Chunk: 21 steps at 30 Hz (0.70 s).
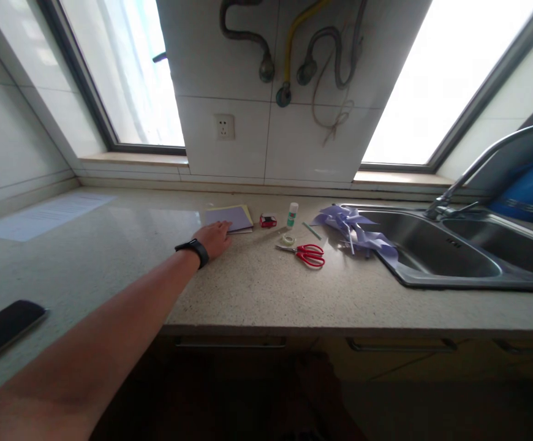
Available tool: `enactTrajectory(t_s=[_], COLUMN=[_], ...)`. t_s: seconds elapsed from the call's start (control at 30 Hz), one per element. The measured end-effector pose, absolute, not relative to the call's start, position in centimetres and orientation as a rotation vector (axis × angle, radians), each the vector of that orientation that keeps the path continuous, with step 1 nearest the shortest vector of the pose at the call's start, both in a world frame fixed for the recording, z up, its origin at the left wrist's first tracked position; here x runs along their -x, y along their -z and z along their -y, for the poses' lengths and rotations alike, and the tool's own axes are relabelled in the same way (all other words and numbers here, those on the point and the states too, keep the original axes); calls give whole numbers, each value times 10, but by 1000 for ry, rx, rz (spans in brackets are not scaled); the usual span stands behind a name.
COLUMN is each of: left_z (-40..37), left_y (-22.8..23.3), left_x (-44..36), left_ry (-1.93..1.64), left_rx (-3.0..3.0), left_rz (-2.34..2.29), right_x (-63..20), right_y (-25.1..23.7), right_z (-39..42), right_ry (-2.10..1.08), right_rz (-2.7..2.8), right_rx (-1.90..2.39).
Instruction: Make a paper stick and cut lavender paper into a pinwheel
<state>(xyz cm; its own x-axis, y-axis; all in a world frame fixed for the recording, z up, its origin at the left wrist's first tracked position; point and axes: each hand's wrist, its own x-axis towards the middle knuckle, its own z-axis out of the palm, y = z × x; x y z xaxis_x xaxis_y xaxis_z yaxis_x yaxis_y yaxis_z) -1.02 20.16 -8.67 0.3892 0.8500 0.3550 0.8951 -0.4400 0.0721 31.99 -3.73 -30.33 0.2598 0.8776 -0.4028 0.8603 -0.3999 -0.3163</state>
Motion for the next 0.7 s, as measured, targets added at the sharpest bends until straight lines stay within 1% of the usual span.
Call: enactTrajectory(t_s=[0.2,0.4,0.53,0.7], left_z=[-194,-180,-163,-124], left_y=[89,84,75,67], left_x=[11,20,25,29], left_ry=[497,516,610,766], left_rx=[2462,2528,2610,2729], left_rz=[1583,1470,1315,1134], right_x=[-320,-320,-321,-321], right_y=[304,306,308,309], right_z=[38,39,38,37], right_ry=[-788,-767,-771,-796], right_rz=[1694,1687,1686,1706], right_rx=[2449,2434,2443,2437])
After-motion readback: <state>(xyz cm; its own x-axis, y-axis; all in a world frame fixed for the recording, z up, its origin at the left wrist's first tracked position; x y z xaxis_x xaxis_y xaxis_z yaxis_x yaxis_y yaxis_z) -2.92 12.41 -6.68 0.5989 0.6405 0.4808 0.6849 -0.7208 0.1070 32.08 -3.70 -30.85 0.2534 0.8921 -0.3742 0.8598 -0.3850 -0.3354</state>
